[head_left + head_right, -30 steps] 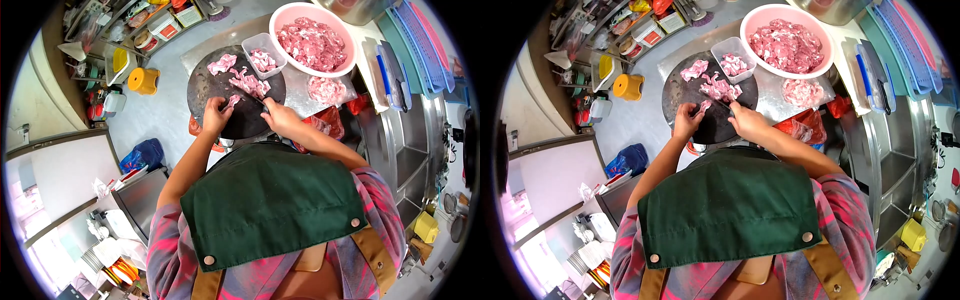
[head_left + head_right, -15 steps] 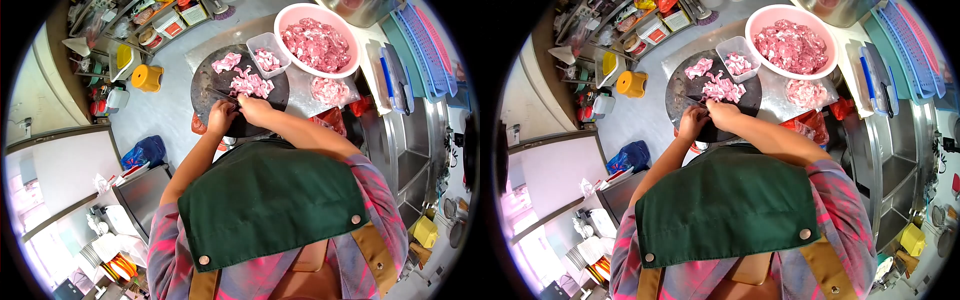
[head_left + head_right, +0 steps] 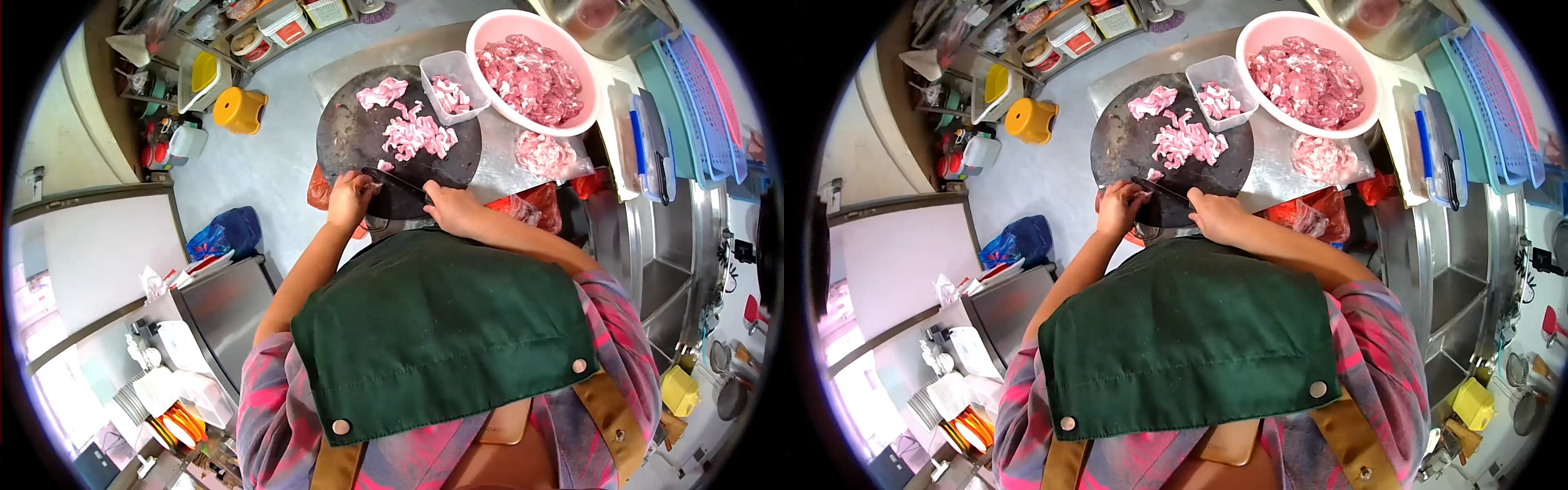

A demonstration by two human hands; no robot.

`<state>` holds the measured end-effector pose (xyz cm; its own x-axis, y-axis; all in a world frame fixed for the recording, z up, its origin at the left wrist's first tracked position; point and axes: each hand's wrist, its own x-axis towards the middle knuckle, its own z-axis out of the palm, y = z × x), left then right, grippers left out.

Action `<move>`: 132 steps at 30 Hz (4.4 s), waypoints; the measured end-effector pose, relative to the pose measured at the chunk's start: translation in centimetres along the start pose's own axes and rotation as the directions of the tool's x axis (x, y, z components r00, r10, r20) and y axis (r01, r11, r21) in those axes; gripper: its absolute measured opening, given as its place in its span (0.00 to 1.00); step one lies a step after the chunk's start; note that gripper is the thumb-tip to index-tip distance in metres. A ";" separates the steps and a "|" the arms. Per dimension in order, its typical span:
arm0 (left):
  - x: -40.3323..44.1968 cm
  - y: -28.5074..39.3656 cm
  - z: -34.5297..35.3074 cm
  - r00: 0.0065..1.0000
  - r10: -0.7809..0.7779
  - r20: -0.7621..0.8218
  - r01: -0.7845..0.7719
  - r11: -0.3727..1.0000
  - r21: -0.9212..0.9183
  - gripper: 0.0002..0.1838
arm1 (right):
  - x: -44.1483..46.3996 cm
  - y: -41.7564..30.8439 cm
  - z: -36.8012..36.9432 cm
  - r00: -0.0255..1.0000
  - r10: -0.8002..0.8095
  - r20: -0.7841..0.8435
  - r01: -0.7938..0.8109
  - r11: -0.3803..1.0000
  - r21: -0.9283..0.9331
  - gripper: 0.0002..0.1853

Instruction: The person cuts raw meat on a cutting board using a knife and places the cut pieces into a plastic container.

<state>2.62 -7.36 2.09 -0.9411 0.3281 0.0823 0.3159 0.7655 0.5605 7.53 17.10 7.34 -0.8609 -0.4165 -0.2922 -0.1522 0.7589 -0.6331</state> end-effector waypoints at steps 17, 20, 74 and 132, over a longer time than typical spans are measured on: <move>-0.8 -1.5 -1.8 0.987 -0.041 0.157 0.057 0.993 -0.101 0.07 | 0.8 0.7 -0.9 0.991 0.133 0.012 -0.133 0.991 -0.004 0.15; 1.0 0.3 -2.6 0.983 -0.125 0.134 0.156 0.954 -0.257 0.09 | 1.5 2.2 -2.1 0.963 0.231 -0.142 -0.220 0.972 0.087 0.19; -2.1 -0.4 1.2 0.987 -0.158 -0.014 0.150 0.960 -0.235 0.11 | -1.0 -1.0 -0.3 0.996 -0.042 0.074 0.039 0.998 0.046 0.15; 19.2 15.1 3.2 0.842 0.070 -0.536 -0.448 0.643 -0.621 0.18 | 0.4 -2.5 -11.0 0.759 0.393 -0.520 -0.185 0.895 0.405 0.19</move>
<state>-10.33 12.31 9.49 -0.8346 0.0334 0.5499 0.5502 0.0018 0.8350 2.26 20.53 16.74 -0.9653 0.2424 -0.0974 0.2201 0.5535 -0.8032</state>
